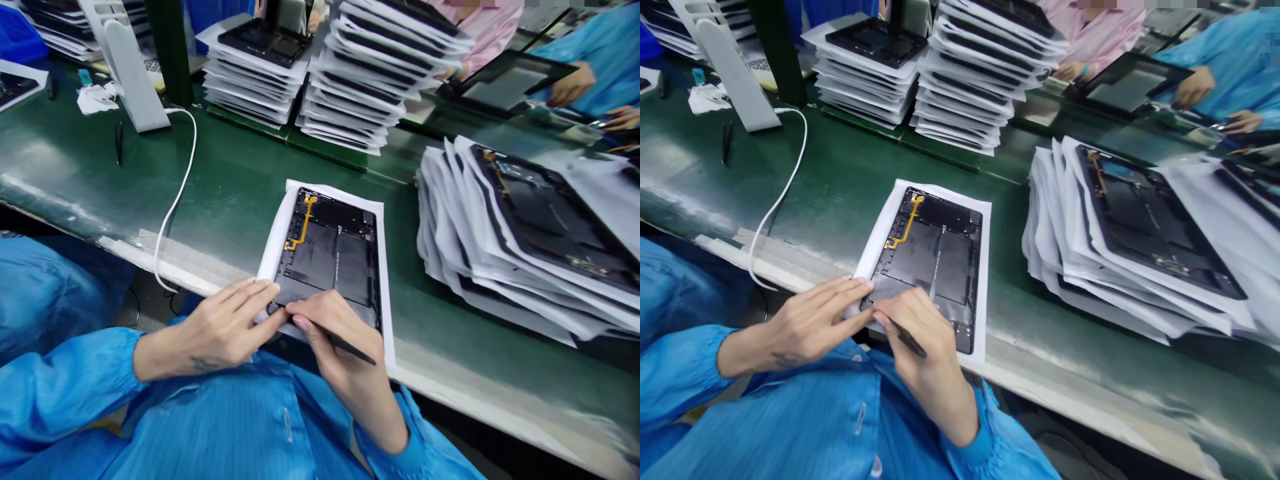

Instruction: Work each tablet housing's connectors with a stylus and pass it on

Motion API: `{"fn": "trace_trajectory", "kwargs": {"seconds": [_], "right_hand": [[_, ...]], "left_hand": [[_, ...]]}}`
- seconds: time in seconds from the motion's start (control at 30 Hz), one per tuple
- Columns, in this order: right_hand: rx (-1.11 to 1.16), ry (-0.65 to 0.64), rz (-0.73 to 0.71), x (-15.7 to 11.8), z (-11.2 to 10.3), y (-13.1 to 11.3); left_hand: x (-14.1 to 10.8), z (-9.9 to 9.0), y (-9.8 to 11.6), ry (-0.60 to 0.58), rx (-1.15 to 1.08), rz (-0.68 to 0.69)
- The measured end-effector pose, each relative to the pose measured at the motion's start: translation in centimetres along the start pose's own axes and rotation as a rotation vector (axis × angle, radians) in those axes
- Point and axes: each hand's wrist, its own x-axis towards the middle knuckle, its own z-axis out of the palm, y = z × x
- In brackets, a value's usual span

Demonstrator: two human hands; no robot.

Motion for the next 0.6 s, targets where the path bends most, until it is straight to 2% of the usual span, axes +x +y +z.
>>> {"fn": "trace_trajectory", "kwargs": {"seconds": [0.07,0.17,0.37,0.47,0.6], "right_hand": [[0.011,-0.018,0.001,0.2,-0.1,0.1],[0.007,-0.04,-0.005,0.2,-0.2,0.2],[-0.027,0.014,0.047,-1.2,-2.1,0.4],[-0.053,0.042,0.105,-2.2,-3.0,0.5],[-0.105,0.097,0.156,-2.9,-3.0,0.3]], "left_hand": [[-0.1,-0.1,-1.0,0.041,-0.111,0.021],[0.2,0.0,-1.9,0.034,-0.095,0.012],[0.7,0.1,-1.6,-0.051,-0.035,0.016],[0.7,0.0,-1.5,-0.04,-0.007,0.032],[1.0,-0.3,-1.6,-0.035,0.026,0.04]]}}
